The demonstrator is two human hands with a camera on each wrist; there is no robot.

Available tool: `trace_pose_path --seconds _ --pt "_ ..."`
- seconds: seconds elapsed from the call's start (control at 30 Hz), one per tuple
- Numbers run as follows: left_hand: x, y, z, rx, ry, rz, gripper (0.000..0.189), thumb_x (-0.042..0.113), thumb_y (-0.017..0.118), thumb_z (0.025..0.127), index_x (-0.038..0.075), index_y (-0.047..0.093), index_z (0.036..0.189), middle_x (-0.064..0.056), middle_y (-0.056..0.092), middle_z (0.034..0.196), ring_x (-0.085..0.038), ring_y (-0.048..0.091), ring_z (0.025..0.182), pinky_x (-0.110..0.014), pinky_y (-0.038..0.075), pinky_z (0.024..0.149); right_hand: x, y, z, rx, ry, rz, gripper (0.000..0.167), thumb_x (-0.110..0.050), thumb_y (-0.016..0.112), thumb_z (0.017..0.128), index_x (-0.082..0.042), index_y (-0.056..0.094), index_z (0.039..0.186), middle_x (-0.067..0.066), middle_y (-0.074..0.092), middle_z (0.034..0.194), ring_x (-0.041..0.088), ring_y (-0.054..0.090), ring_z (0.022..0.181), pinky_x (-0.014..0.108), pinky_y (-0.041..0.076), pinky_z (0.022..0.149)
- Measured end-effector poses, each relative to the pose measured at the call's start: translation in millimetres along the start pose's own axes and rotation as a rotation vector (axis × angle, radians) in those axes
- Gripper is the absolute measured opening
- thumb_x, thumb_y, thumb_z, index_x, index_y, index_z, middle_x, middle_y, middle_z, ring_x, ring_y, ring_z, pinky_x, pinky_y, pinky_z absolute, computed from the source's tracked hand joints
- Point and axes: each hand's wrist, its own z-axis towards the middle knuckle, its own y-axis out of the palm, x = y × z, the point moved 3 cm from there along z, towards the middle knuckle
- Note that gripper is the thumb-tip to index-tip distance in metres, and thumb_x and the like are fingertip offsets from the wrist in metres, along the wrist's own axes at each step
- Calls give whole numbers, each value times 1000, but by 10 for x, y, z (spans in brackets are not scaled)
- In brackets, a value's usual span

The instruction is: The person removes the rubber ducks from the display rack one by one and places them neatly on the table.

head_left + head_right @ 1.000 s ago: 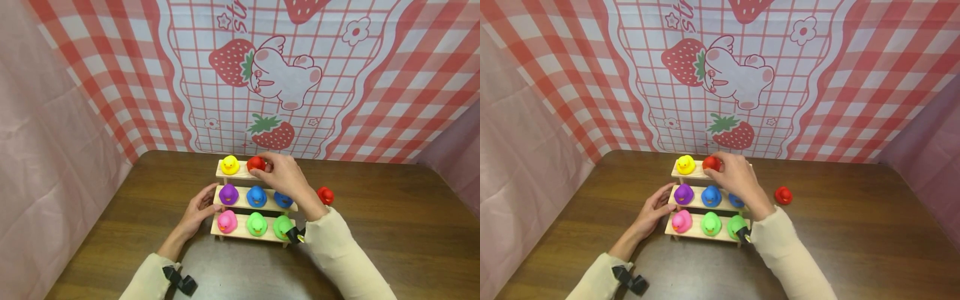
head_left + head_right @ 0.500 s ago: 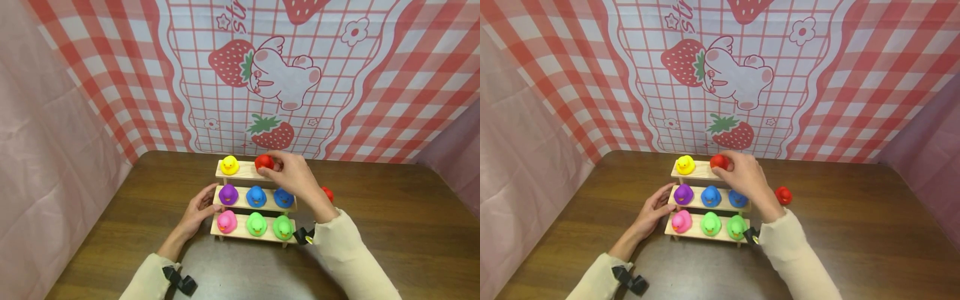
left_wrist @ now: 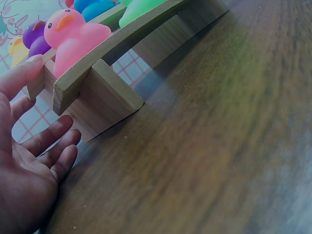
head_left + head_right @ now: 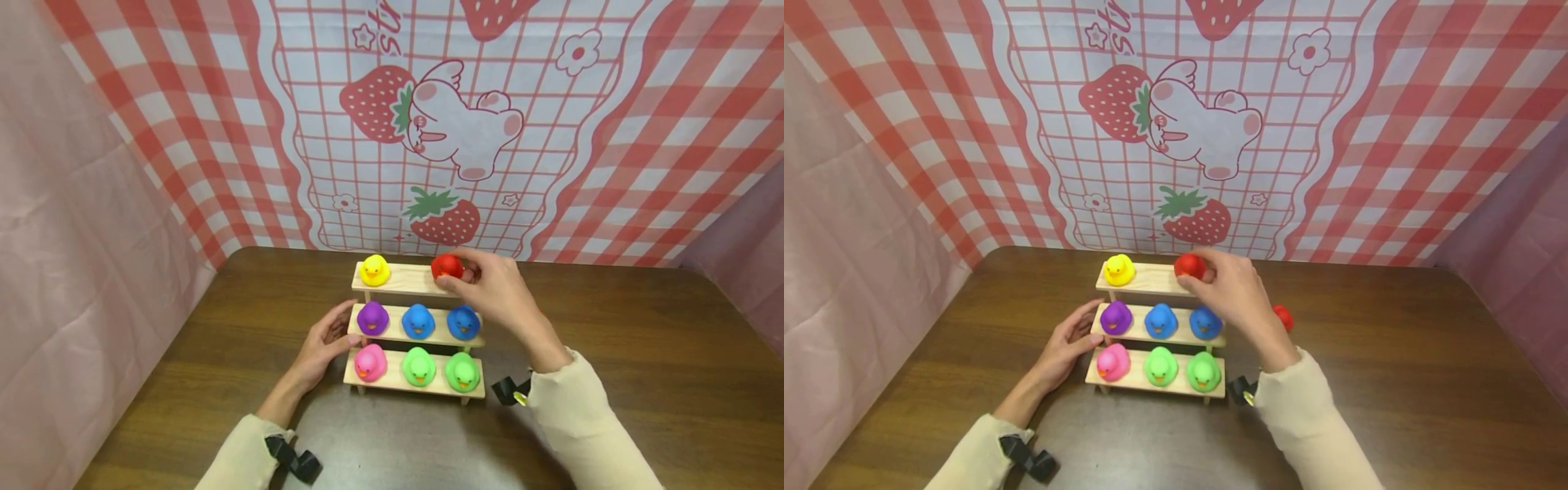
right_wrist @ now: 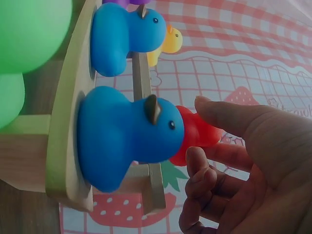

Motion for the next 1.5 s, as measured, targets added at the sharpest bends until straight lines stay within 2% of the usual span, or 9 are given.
trace_pose_path --seconds 0.37,0.63,0.87,1.07,1.17,1.37,1.5 --pt "-3 5 4 -2 -1 -1 65 5 63 93 -2 37 151 -34 48 144 3 55 116 -40 37 110 114 -105 -77 26 8 6 45 -28 78 87 -7 67 126 8 64 80 20 54 72 29 44 63" --pt "4 6 2 2 -3 4 65 5 63 92 -2 36 151 -34 48 145 4 55 116 -44 35 111 238 -192 -151 86 -18 -12 41 -30 79 86 -9 69 120 7 63 77 18 52 69 27 42 59" --pt "10 6 0 5 -4 9 65 4 63 92 -3 36 151 -34 48 145 5 55 116 -44 35 111 323 -244 -223 91 6 -22 42 -31 77 88 -7 69 122 7 63 77 18 53 70 27 42 62" --pt "9 3 3 4 -5 17 65 5 63 92 -2 37 151 -32 46 149 6 53 119 -44 34 112 391 -294 -279 125 -10 -42 41 -30 78 87 -7 70 120 5 63 74 15 53 68 26 42 62" --pt "2 0 3 3 -4 18 65 5 63 93 -2 37 151 -32 46 148 6 53 119 -40 35 112 422 -320 -304 144 -19 -55 41 -30 79 86 -6 70 119 4 62 72 13 51 66 26 41 61" --pt "-19 -8 0 -5 5 6 63 5 62 93 -2 37 151 -35 50 142 3 55 115 -26 40 105 490 -375 -358 151 -5 -76 45 -30 80 85 -4 69 120 4 61 71 11 49 63 25 39 57" --pt "-25 -10 -2 -2 2 2 63 5 62 93 -2 37 151 -35 50 140 2 56 114 -24 40 104 553 -416 -391 153 1 -82 45 -30 80 85 -4 68 120 4 60 71 9 48 62 24 39 54"
